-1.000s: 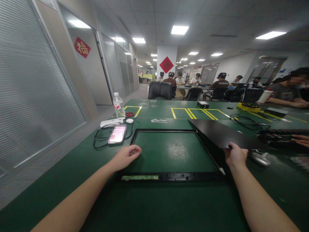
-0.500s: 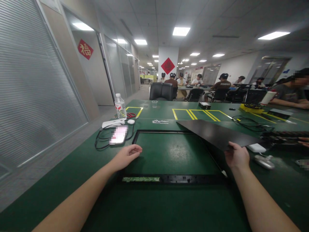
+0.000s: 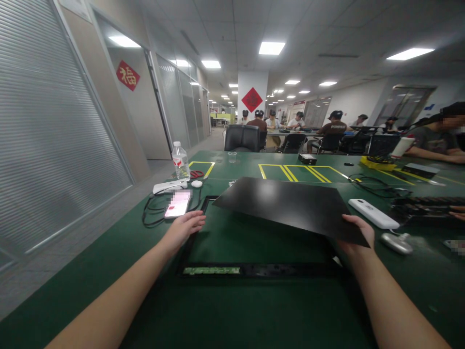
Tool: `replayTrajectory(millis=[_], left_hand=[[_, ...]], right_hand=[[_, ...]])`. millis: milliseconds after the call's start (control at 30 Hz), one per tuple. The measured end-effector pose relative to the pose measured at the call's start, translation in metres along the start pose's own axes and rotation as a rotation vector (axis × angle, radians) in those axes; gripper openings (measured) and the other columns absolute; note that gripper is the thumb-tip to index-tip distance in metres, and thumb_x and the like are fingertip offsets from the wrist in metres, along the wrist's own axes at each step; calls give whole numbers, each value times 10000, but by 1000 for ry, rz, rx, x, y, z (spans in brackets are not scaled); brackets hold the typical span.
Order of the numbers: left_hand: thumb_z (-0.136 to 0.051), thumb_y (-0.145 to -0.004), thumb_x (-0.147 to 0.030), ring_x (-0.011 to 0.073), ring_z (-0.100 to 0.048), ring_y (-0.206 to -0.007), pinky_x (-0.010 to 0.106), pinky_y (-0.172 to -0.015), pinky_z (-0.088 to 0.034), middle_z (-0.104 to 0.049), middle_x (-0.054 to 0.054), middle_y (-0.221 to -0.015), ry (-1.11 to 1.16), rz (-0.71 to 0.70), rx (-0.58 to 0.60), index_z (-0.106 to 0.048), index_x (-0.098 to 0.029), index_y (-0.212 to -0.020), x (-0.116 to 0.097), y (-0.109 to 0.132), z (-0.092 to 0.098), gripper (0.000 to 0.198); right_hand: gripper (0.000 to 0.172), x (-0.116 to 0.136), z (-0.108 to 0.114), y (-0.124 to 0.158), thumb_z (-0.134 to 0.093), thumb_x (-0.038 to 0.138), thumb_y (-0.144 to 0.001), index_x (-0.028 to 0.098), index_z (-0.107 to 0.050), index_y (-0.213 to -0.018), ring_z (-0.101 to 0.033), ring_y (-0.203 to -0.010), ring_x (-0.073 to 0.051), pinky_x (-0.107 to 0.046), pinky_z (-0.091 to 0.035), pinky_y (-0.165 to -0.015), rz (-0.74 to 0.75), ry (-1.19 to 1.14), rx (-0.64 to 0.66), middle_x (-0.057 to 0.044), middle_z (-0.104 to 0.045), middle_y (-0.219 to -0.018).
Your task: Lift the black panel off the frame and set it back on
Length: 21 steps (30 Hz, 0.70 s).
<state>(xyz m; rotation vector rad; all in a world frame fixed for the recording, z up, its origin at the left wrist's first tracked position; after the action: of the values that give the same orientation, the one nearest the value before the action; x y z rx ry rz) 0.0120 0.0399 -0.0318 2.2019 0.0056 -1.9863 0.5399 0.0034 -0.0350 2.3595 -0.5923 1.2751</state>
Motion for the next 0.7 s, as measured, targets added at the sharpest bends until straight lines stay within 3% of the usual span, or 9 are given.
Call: replayTrajectory(millis=[100,200,467,567,700], left_hand=[[-716,-745,-147,174,-726,-740,244,-679,-576,-774,100,-833,89,34,-6,-739,-148,-886,0,1,-1,143],[-692,-742,-99,164,-726,-704,219,-645,-575,-759,74,-753,155,86,17,-742,-143,-905,3,3,-4,176],[-684,-644,-45,191,-733,-689,251,-649,-577,-790,70,-842,233,203,216,-744,-142,-944,4,13,-24,321],[-680,-626,-66,193,-727,-669,246,-614,-562,-792,73,-870,245,170,238,-749,-133,-974,-1,13,-24,361],[-666,-634,-85,154,-693,-623,206,-574,-529,-788,65,-824,281,85,138,-761,-123,-922,-7,8,-12,306]], right_hand=[[196,-9,3,6,-563,145,-602,225,-633,-766,-705,-781,-287,-451,-604,-728,-118,-1,-45,-34,-695,-665],[197,-8,-5,13,-566,153,-584,230,-635,-752,-712,-800,-303,-456,-603,-733,-140,63,-6,-47,-709,-670],[449,-20,-26,23,-568,126,-598,207,-698,-1020,-728,-776,-296,-444,-602,-727,-233,73,146,-58,-760,-813],[415,-29,-30,24,-576,138,-623,197,-709,-1012,-729,-798,-298,-448,-596,-752,-291,100,194,-69,-766,-851],[263,-39,-35,26,-587,215,-702,202,-721,-928,-727,-831,-295,-436,-587,-776,-344,101,235,-73,-766,-843]])
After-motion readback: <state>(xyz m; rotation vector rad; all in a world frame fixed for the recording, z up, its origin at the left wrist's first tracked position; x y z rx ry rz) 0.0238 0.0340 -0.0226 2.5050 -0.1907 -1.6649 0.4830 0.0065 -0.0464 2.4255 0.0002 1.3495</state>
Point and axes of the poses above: each hand's wrist, its own y-axis away from the middle knuckle, its own z-axis out of the back of the hand, x = y × z, the point moved 10 cm from there along -y, towards the middle knuckle
